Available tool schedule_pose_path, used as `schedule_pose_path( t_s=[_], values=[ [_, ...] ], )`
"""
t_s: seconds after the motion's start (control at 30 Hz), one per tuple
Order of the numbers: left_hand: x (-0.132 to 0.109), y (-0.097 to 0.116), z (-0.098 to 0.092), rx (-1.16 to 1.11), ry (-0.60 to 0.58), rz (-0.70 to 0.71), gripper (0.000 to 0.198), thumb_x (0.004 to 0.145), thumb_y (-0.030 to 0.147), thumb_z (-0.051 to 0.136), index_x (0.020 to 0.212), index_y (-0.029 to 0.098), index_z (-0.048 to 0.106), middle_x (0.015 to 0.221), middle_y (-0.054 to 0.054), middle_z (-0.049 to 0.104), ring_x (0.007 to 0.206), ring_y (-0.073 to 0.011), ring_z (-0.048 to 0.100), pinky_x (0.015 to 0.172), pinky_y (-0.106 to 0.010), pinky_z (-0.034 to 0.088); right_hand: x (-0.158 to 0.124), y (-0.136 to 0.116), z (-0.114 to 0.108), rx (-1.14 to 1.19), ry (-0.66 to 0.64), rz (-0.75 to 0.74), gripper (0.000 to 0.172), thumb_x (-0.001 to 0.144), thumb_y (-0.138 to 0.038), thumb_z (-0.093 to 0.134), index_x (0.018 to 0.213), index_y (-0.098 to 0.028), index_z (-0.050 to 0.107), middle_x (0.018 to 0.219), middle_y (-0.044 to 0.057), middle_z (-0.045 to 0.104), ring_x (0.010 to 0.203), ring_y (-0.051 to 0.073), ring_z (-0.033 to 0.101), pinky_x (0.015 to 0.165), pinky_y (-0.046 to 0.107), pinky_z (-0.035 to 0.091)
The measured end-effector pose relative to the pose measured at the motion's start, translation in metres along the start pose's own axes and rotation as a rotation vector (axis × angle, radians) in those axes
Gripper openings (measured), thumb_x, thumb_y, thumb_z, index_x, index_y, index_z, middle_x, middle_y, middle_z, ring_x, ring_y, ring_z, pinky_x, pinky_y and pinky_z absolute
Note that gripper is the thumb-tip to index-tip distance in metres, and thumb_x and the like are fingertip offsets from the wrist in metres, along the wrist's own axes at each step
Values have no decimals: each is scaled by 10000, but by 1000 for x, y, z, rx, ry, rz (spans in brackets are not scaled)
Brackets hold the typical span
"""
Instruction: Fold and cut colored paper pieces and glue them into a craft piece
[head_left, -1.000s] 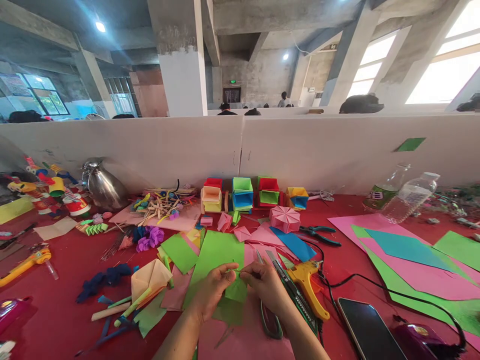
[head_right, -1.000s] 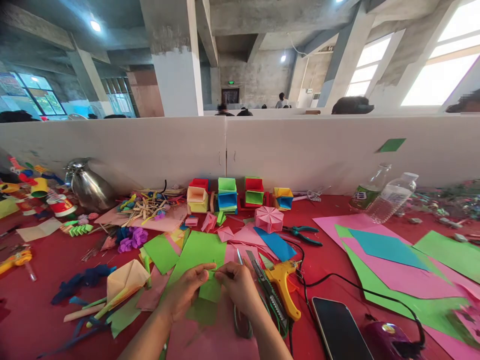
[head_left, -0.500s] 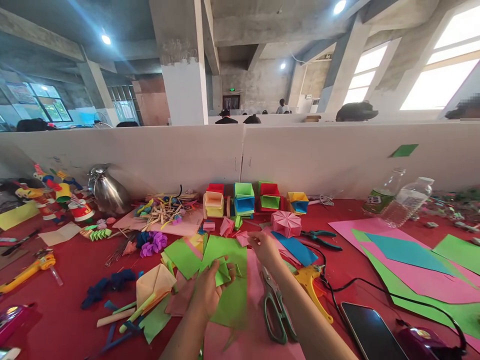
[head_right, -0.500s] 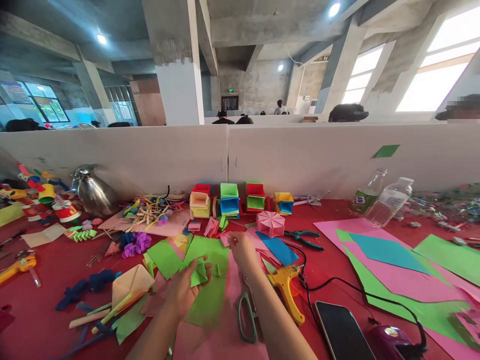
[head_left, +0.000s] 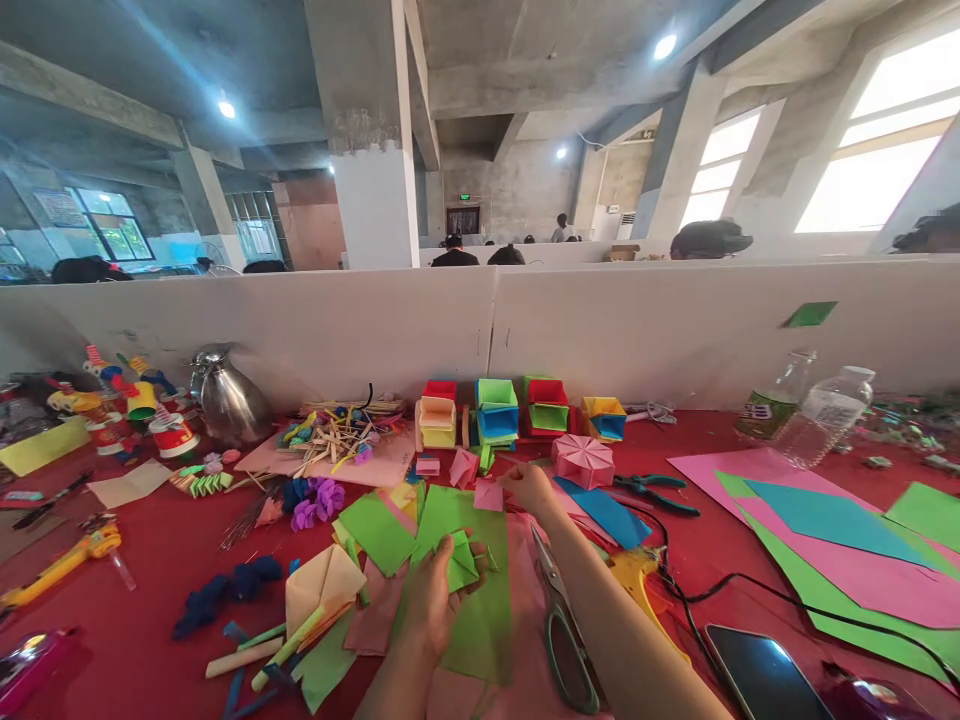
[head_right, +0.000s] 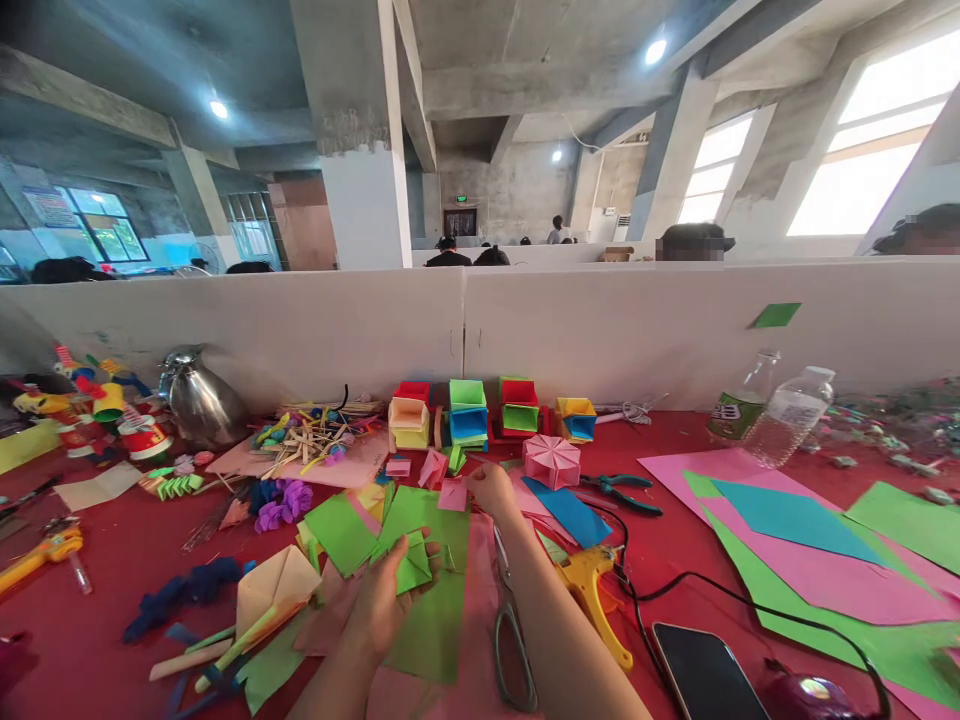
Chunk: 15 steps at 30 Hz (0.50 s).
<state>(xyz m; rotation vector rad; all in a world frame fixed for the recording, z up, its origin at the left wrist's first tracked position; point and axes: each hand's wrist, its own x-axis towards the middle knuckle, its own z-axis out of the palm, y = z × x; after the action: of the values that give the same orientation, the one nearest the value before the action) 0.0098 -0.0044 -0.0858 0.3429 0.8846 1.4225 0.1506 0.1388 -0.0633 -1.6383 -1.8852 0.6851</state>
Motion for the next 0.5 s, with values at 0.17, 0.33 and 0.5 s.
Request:
schedule_pose_path(
  t_s=[0.17,0.33,0.5],
  values=[
    [-3,-2,2,-19,-13,16,194,795,264,584,941,138,607,756,-58,711,680,-177,677,645,-287,515,-33,4,-17,227,-79,-69,231,894,-287,524,1064,-135,565,1015,54,614,826,161,618,711,346,524],
    [-4,-7,2,-4,-37,-79,169,804,293,586,855,134,616,733,-60,709,685,-189,673,665,-313,521,-83,0,-9,383,-73,-193,79,827,-200,574,803,-127,590,747,0,622,694,130,594,644,271,484],
    [-6,-6,2,61,-58,-139,271,844,373,524,912,131,627,817,-82,721,784,-214,674,689,-328,525,-112,-4,-6,425,-97,-268,107,715,-112,574,806,-146,619,691,-5,612,623,125,553,582,232,431]
  ],
)
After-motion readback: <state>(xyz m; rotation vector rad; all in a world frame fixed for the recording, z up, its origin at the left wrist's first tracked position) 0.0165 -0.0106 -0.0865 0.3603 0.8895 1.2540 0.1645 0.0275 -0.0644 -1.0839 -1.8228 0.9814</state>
